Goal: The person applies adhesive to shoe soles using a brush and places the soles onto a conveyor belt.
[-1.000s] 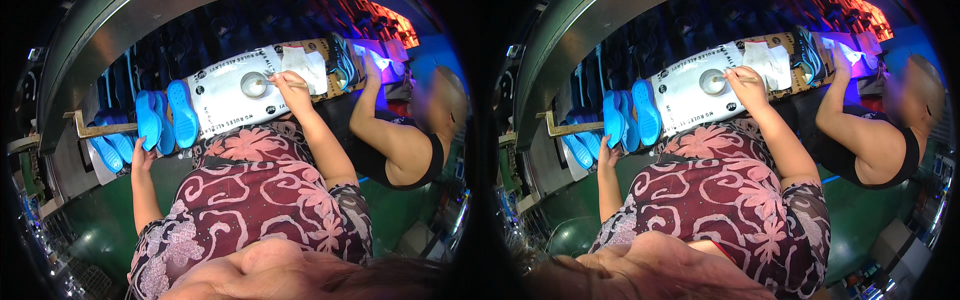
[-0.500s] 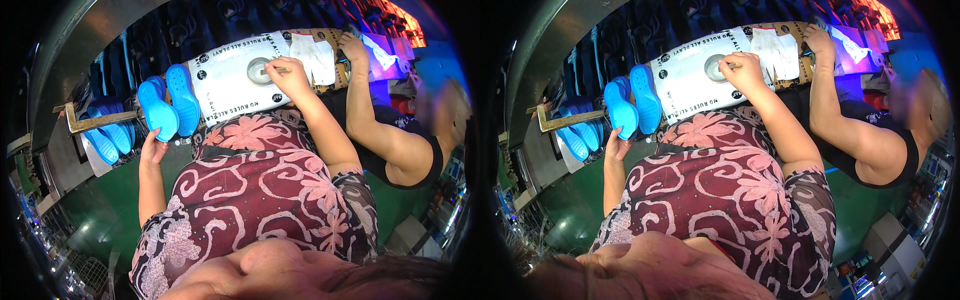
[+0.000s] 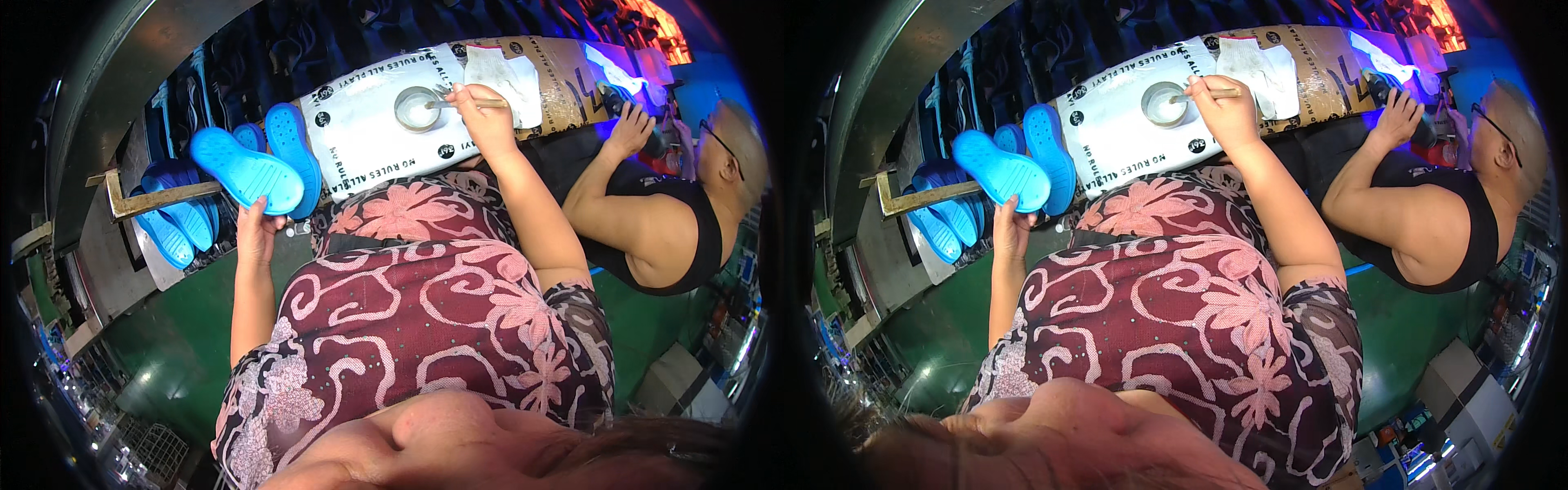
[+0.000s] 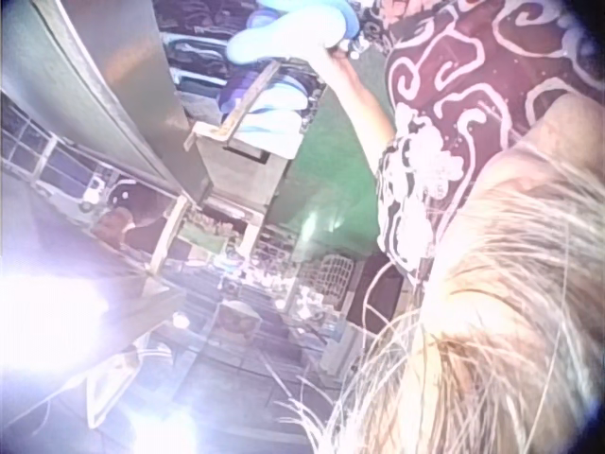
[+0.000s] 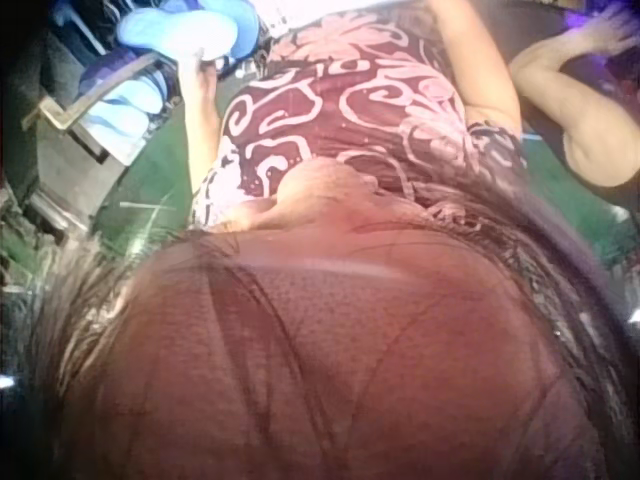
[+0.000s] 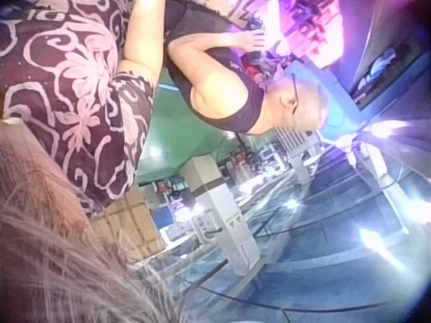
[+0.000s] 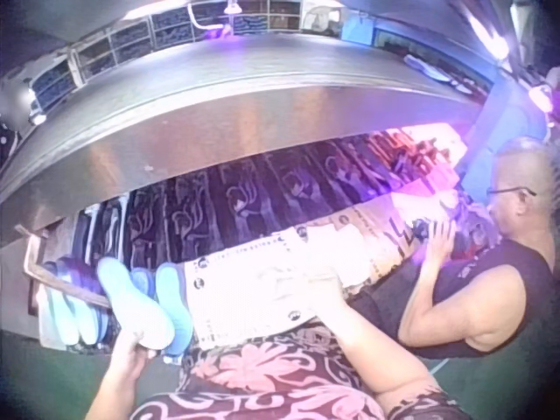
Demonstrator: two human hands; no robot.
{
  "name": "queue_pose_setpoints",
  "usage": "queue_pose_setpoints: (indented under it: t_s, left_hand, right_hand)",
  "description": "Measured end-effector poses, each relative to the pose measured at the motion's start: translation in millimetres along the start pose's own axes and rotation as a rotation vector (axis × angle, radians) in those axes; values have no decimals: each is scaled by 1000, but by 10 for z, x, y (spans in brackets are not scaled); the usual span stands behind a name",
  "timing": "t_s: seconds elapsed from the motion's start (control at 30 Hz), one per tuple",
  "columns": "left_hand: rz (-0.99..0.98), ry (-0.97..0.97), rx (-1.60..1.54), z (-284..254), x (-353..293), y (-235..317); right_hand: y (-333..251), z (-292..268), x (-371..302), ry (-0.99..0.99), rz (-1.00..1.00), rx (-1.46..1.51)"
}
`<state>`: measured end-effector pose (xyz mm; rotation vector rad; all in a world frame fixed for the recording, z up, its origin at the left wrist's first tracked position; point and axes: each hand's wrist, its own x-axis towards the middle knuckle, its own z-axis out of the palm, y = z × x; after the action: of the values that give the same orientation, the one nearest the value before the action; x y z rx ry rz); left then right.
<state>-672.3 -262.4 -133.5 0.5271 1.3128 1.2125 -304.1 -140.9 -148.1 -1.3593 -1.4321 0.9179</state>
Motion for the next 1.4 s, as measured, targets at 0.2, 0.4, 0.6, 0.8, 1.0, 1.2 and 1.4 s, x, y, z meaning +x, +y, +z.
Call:
queue_pose_setpoints:
  t_s: [0.2, 0.4, 0.6, 0.8, 1.0, 1.2, 1.4]
  left_hand:
    - [377, 7, 357, 675, 19, 39]
    - [419, -13, 433, 1119, 137, 84]
    - [599, -96, 533, 1287, 112, 130]
    - [632, -132, 493, 1373, 79, 132]
    - [723, -127, 599, 1342, 106, 135]
    - [731, -102, 638, 1301, 144, 107]
    - [746, -107, 662, 1312, 121, 112]
  right_hand:
    - [-134, -138, -90, 30, 161, 325]
    - [-457, -85, -266, 133, 135, 668]
    - [-791, 45, -412, -79, -442, 93]
    - [-759, 145, -409, -87, -567, -1]
    - [-755, 194, -400, -91, -559, -86]
    - [-737, 93, -410, -115, -473, -111]
    - [-811, 174, -339, -113, -564, -111]
